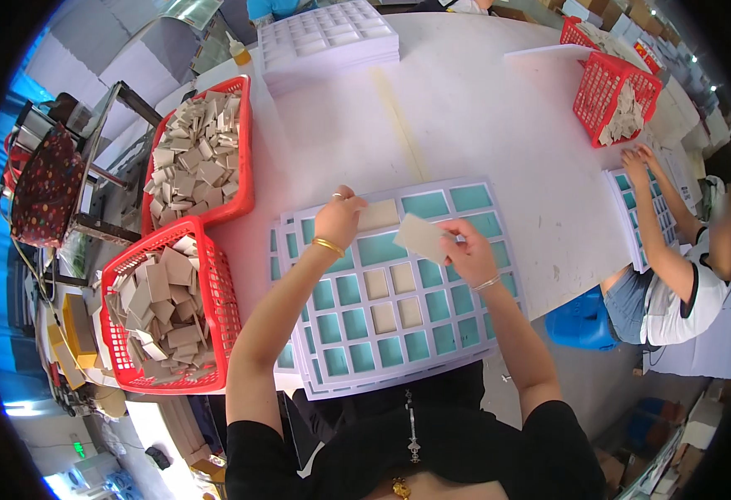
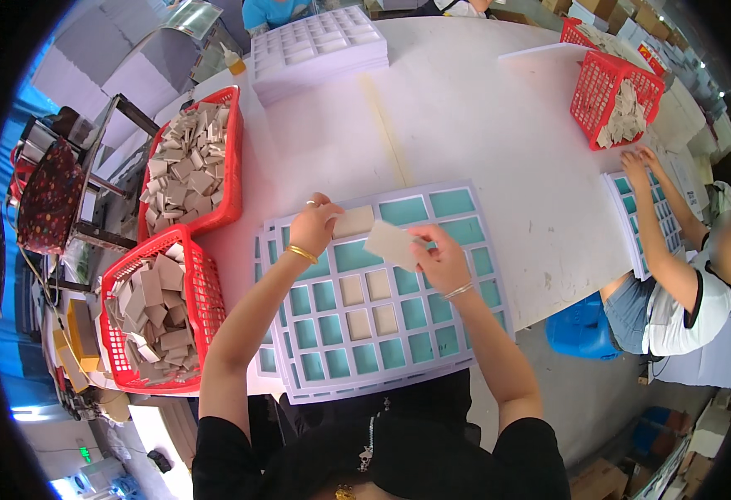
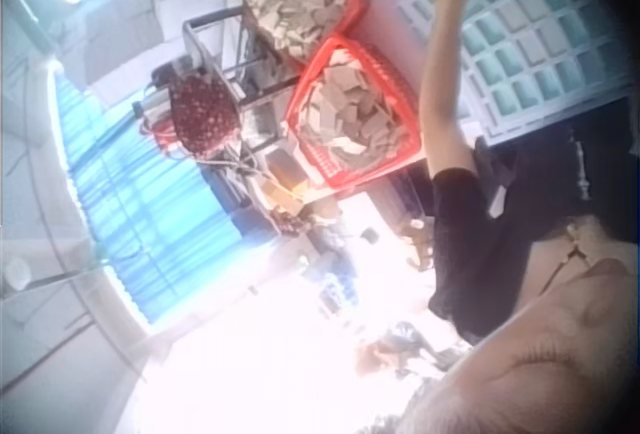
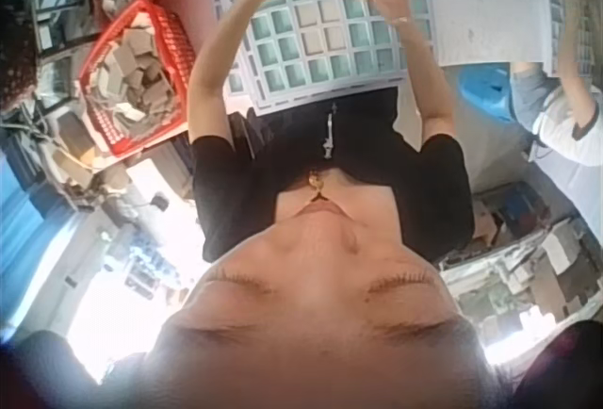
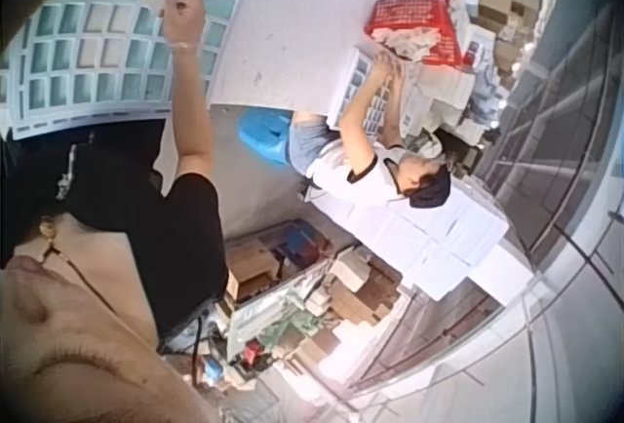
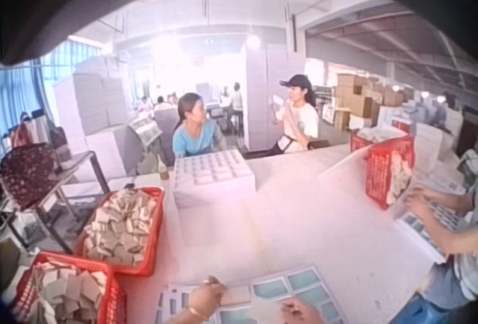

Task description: The person picks small beige rectangular blocks from red baskets and places them one by one into the square compartments of a white grid tray. The person repeats this process, filling multiple trays while other workers perform similar tasks in the background.

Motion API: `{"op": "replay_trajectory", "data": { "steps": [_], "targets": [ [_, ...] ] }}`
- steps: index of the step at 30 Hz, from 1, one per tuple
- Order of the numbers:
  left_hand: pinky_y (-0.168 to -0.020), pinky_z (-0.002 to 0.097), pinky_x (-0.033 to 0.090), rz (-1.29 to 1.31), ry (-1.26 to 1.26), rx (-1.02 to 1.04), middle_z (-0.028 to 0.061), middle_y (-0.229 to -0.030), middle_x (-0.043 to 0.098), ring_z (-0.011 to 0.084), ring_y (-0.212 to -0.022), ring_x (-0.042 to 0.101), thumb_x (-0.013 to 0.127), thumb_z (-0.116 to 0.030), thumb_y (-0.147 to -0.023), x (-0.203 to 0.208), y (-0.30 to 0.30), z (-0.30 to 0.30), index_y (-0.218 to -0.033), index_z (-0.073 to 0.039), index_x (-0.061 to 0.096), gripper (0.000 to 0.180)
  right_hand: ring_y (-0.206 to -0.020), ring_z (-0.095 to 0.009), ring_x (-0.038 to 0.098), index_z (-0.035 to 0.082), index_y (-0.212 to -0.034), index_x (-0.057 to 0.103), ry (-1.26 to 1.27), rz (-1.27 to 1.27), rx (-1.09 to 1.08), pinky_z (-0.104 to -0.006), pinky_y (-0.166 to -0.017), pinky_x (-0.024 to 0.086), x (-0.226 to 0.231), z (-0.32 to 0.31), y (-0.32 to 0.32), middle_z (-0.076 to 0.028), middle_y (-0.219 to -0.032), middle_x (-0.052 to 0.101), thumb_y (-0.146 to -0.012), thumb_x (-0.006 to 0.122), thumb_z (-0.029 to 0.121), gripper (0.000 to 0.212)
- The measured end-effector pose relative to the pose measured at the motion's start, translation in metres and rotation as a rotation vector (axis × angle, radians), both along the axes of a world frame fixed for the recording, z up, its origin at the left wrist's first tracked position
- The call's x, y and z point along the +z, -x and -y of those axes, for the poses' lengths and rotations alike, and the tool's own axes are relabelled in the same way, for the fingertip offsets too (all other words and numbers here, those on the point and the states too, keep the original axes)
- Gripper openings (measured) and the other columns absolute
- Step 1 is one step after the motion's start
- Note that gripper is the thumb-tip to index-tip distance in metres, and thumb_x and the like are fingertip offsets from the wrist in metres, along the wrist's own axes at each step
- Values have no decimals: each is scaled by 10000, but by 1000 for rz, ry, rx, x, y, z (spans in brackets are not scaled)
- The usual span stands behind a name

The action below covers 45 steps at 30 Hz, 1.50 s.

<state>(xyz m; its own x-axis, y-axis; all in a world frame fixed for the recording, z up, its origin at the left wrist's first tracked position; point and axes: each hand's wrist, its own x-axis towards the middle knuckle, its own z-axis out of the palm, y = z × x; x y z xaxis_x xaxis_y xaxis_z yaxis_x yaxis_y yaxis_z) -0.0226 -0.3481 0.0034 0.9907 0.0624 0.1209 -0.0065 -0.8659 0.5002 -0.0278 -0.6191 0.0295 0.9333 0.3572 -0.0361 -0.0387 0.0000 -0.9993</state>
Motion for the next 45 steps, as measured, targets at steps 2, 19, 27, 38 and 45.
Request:
{"op": "replay_trajectory", "data": {
  "steps": [2,19,27,38,45],
  "targets": [
    [-769,347,486,74,-166,-121,-4,-1075,635,220,-889,606,589,20,-781,-3,5,-2,-935,-127,695,238,-678,-106,588,43,-1024,621,147,102,65,-238,-598,481,0,-15,-2,-45,-914,619,-867,606,98,167],
    [-1052,388,305,-149,-401,-301,-29,-1154,619,195,-1144,503,551,79,-727,21,9,-6,-1023,-175,677,410,-792,-307,598,90,-825,647,755,605,89,-394,-644,496,-22,-83,-7,-60,-844,598,-717,671,49,118],
    [-1076,422,288,0,-256,-365,-10,-1258,584,201,-1225,477,576,58,-710,-1,-1,29,-1171,-175,597,517,-937,-191,552,112,-847,659,1103,953,308,-372,-798,379,-26,-76,26,-19,-881,634,-754,612,114,105],
    [-1080,438,247,140,-143,-9,60,-1235,586,273,-1271,441,543,69,-744,21,28,15,-1253,-171,536,563,-1007,-227,576,117,-1160,561,851,687,171,-409,-888,364,-7,-52,26,-45,-1020,651,-813,584,113,348],
    [-1073,475,222,250,5,378,112,-1358,475,347,-1324,349,613,-139,-815,-3,208,-13,-1303,-80,497,505,-1145,-343,491,38,-1238,520,941,754,-438,-449,-943,372,-43,110,58,-152,-1225,554,-878,547,229,408]
  ]
}}
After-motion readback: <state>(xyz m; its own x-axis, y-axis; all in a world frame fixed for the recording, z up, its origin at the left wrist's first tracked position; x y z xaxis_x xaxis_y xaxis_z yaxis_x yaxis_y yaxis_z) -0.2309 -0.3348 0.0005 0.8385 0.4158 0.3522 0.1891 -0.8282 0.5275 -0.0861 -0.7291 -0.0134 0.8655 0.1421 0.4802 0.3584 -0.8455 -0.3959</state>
